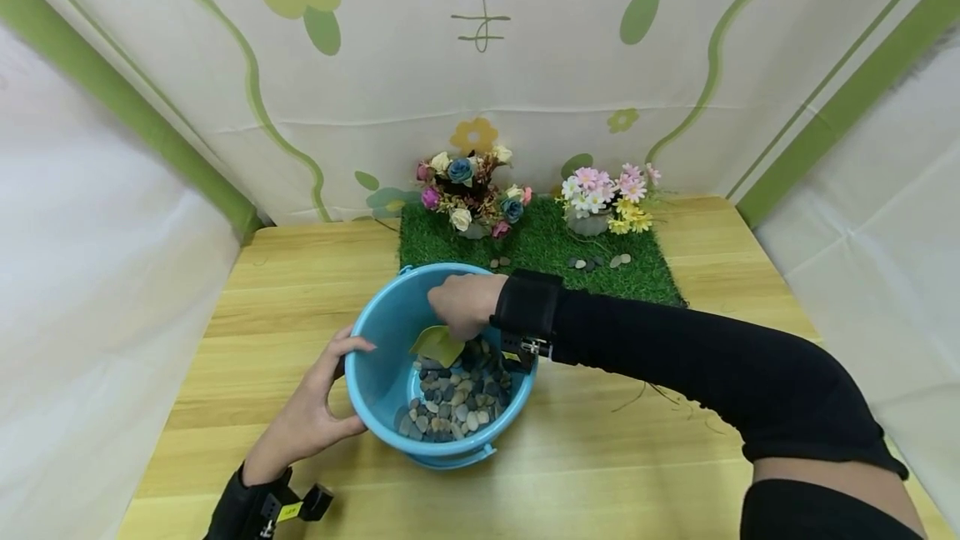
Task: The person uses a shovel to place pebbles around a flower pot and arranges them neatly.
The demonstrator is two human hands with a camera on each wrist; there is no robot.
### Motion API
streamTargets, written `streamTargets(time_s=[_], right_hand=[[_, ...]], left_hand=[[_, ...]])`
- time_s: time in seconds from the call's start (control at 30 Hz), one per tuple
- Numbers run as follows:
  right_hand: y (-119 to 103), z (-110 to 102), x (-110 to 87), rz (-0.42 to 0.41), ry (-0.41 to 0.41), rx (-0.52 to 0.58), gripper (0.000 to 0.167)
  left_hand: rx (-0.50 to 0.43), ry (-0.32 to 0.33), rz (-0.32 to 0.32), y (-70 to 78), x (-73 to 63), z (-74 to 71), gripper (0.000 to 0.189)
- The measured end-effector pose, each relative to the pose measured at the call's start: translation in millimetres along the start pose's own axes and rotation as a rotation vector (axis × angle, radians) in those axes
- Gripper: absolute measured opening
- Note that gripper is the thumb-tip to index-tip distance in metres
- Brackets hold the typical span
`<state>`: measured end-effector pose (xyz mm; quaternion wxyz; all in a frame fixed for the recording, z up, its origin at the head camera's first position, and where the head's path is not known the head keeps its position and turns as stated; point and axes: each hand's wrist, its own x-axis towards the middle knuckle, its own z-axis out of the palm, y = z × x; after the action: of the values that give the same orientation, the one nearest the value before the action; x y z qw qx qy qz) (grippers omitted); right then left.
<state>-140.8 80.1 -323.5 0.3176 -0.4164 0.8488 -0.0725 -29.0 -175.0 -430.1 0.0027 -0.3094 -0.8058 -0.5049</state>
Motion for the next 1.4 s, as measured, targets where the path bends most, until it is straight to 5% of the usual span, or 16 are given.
streamTargets(time_s=[0.9, 1.4], right_hand=[[13, -7, 8.5, -0.094, -0.114, 0.04, 0.027], [20, 0, 14.1, -0.161, -0.272, 0.226, 0.037]], left_hand=[[0.003, 0.002, 0.003, -0.6, -0.6, 0.0, 0.08], [-0.004, -0.006, 0.001, -1.2, 0.0, -1.1, 0.083]])
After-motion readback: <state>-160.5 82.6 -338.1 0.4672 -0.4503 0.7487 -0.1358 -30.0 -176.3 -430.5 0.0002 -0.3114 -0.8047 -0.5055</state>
